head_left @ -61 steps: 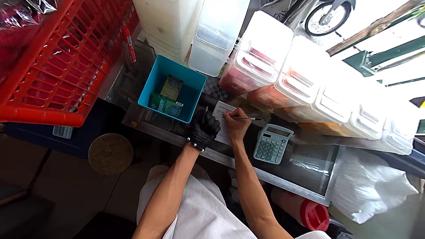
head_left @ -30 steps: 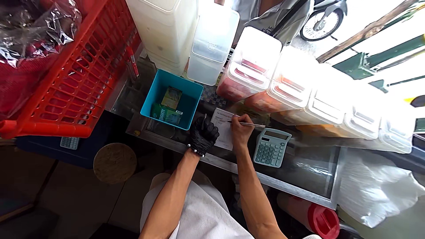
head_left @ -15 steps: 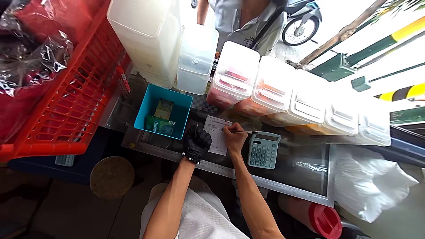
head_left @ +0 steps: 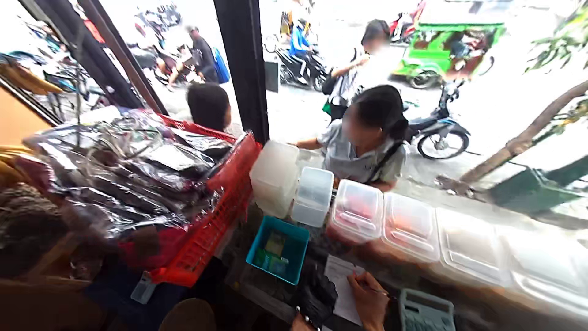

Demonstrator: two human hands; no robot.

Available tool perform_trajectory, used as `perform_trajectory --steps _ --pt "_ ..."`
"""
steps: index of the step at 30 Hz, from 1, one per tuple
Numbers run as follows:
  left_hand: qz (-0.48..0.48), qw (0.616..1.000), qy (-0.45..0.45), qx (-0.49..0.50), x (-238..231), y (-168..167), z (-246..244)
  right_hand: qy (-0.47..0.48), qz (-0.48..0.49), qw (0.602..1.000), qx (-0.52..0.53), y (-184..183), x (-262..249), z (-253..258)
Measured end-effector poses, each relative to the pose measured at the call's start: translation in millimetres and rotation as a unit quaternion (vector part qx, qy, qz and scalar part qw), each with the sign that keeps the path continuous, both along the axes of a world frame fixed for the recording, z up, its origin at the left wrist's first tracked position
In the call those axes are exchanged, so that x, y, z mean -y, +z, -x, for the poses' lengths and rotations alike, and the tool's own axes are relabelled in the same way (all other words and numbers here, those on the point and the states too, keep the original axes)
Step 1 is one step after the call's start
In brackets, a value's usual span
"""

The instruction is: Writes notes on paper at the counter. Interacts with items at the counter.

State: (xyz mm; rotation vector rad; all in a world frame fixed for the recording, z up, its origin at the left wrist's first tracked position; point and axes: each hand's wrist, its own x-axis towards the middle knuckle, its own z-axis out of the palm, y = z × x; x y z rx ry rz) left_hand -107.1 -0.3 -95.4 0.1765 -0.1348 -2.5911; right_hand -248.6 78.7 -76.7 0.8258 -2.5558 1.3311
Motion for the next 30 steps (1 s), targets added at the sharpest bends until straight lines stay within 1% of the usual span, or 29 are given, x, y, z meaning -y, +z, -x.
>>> perform_trajectory --steps 1,2,3,4,5,6,7,8,9,10,12,15,18,20,22,23,24,25,26,27,28,29,30 --pt "-0.020 1.000 0.014 0.014 -0.9 -21.7 1.4 -0.010 0.007 0.999 0.029 0.4 0.4 1.2" --pt "-0.036 0.999 0.020 0.018 -1.7 -36.4 1.3 -0.014 0.010 0.999 0.049 1.3 1.0 2.8" --pt "-0.054 0.997 0.028 0.044 -3.2 -40.0 -1.3 -0.014 0.011 0.998 0.059 1.0 1.8 4.2" --pt "-0.078 0.992 0.035 0.088 -5.6 -37.3 -7.3 -0.013 0.012 0.998 0.066 -0.6 2.9 5.0" --pt "-0.099 0.984 0.044 0.142 -8.0 -26.4 -16.4 -0.011 0.015 0.997 0.069 -2.8 5.4 5.1" --pt "-0.118 0.975 0.052 0.182 -7.9 -10.0 -23.5 -0.006 0.021 0.997 0.072 -4.5 8.4 3.2" --pt "-0.109 0.968 0.058 0.220 -7.5 5.2 -29.8 -0.003 0.028 0.997 0.078 -4.6 9.0 0.3" --pt "-0.050 0.987 0.039 0.150 -6.0 -6.4 -34.2 -0.003 0.032 0.995 0.089 -3.2 6.1 -1.3" --pt "0.030 1.000 0.003 -0.004 2.2 -36.9 -25.3 -0.006 0.034 0.995 0.098 -0.9 3.9 0.2" --pt "0.043 0.999 -0.002 -0.026 7.8 -34.7 -5.8 -0.008 0.033 0.994 0.100 1.6 4.0 4.3" --pt "0.034 0.999 0.008 -0.002 12.0 -3.2 23.4 -0.007 0.023 0.997 0.080 4.5 2.8 9.9" --pt "0.011 0.999 0.014 0.028 12.9 17.3 24.8 0.006 0.019 0.997 0.071 -1.8 -1.5 10.3" --pt "-0.026 0.998 0.023 0.049 11.4 18.7 26.3 0.002 0.018 0.994 0.110 -4.2 -4.7 13.1" --pt "-0.034 0.999 0.024 0.020 10.2 12.4 28.1 -0.005 0.022 0.993 0.117 -6.8 -5.0 13.7" --pt "-0.022 1.000 0.013 0.008 9.4 9.0 26.5 -0.007 0.031 0.993 0.113 -9.0 -5.0 13.4" --pt "-0.027 0.999 0.011 0.041 8.1 15.0 24.8 -0.006 0.031 0.993 0.112 -9.5 -5.4 13.6" --pt "-0.061 0.991 0.018 0.122 6.6 31.5 25.5 -0.004 0.024 0.993 0.113 -8.6 -6.2 14.1" --pt "-0.106 0.971 0.030 0.212 6.6 49.6 30.1 -0.002 0.014 0.994 0.110 -7.2 -7.0 14.3" --pt "-0.058 0.993 0.022 0.096 6.5 24.8 26.8 -0.002 0.008 0.995 0.104 -6.7 -7.1 14.4" --pt "-0.019 1.000 0.009 0.005 8.8 5.5 27.1 -0.003 0.004 0.995 0.097 -7.1 -6.9 14.7" --pt "-0.003 1.000 0.000 -0.026 10.3 -0.8 27.2 -0.005 0.007 0.996 0.094 -7.4 -6.5 15.2" --pt "-0.010 1.000 -0.003 -0.015 10.2 5.5 25.5 -0.007 0.013 0.995 0.095 -7.5 -6.2 16.0" --pt "-0.044 0.998 0.003 0.043 9.4 27.6 23.3 -0.010 0.020 0.995 0.101 -6.5 -6.4 16.7"
